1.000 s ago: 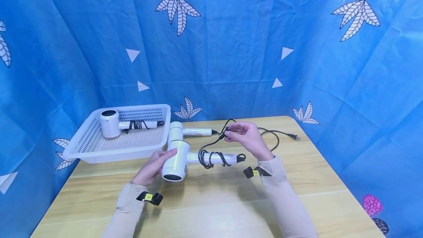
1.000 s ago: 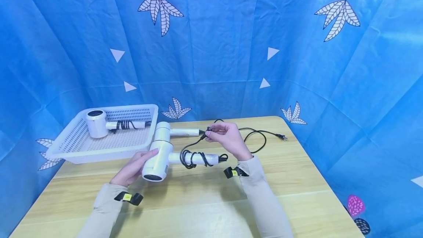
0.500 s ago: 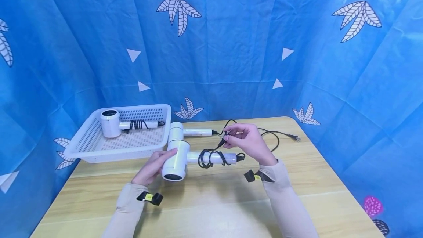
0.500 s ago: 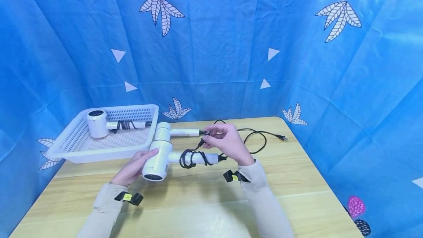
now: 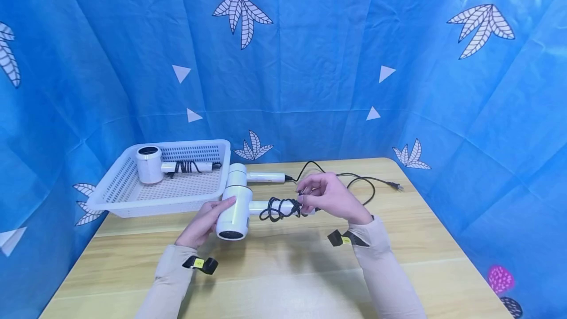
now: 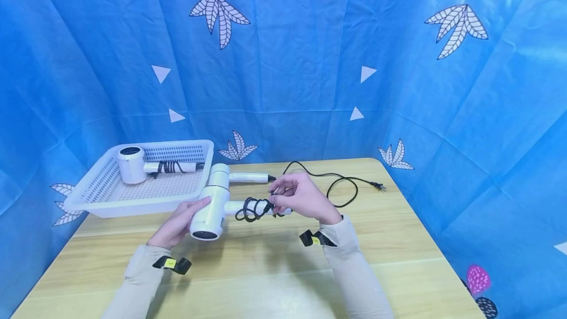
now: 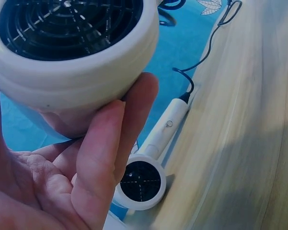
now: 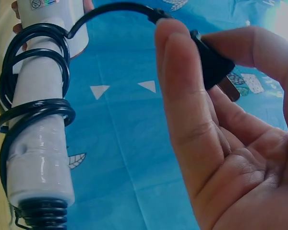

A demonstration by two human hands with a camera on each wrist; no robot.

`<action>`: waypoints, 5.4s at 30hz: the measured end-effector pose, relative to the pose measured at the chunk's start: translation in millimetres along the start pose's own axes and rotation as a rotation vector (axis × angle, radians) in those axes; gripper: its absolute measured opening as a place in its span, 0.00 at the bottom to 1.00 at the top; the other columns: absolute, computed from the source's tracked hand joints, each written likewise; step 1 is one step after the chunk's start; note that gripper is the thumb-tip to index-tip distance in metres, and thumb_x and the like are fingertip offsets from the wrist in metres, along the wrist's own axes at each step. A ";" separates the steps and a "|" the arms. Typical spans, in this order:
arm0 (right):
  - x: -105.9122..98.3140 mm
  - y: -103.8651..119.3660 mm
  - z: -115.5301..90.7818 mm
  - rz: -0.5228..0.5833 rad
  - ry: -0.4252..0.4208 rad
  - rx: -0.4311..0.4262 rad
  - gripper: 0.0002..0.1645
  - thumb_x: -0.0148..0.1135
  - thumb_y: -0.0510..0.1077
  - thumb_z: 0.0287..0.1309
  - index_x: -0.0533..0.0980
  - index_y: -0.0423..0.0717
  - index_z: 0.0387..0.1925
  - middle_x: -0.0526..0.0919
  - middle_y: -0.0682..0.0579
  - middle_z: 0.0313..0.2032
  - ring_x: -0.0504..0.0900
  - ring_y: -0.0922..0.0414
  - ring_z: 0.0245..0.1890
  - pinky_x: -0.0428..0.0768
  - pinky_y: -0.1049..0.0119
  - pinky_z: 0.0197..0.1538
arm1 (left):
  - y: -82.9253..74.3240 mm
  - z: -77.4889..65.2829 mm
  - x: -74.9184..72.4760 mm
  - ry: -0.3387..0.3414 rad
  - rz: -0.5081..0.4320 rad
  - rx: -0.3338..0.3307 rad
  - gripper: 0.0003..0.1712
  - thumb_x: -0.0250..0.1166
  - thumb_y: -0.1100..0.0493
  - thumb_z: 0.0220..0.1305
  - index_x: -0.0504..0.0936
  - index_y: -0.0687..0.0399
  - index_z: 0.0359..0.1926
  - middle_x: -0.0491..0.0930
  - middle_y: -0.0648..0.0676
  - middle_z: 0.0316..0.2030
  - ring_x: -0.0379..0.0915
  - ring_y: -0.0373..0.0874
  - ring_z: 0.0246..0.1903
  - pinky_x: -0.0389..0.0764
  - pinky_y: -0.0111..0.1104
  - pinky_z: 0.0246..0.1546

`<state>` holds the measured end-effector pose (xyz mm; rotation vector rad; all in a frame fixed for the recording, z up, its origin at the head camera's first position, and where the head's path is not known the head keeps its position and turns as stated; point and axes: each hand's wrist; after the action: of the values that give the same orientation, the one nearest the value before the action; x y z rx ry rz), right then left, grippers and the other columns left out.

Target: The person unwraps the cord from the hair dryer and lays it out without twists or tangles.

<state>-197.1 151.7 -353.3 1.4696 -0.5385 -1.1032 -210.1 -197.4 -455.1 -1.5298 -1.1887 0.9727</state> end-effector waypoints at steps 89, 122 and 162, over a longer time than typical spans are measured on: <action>-27.0 -72.1 27.4 -0.211 -0.168 0.211 0.19 0.71 0.42 0.63 0.82 0.35 0.51 0.91 0.41 0.42 0.91 0.55 0.37 0.88 0.62 0.46 | -10.5 -9.7 -11.8 0.111 -0.040 0.025 0.36 0.53 0.40 0.78 0.71 0.70 0.66 0.88 0.45 0.38 0.86 0.39 0.40 0.86 0.32 0.44; -37.6 -23.1 6.7 0.158 -0.384 0.024 0.19 0.66 0.34 0.65 0.78 0.27 0.54 0.89 0.33 0.44 0.92 0.56 0.35 0.90 0.59 0.47 | -0.3 -3.8 -6.1 0.147 0.030 0.021 0.34 0.53 0.40 0.78 0.75 0.69 0.59 0.88 0.48 0.37 0.87 0.41 0.38 0.88 0.34 0.42; -30.1 24.6 -32.8 0.038 0.062 0.048 0.14 0.69 0.38 0.64 0.80 0.32 0.46 0.91 0.39 0.38 0.92 0.41 0.36 0.89 0.47 0.45 | -2.4 -1.7 -4.7 0.045 -0.004 -0.011 0.37 0.55 0.38 0.77 0.73 0.70 0.63 0.89 0.47 0.37 0.87 0.40 0.37 0.87 0.32 0.41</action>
<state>-176.3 187.6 -323.9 1.5237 -0.5506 -1.0178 -210.1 -202.1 -452.2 -1.5499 -1.1671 0.9259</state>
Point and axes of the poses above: each hand's wrist, its own z-axis towards the middle knuckle, its own x-axis out of the palm, y = z × x
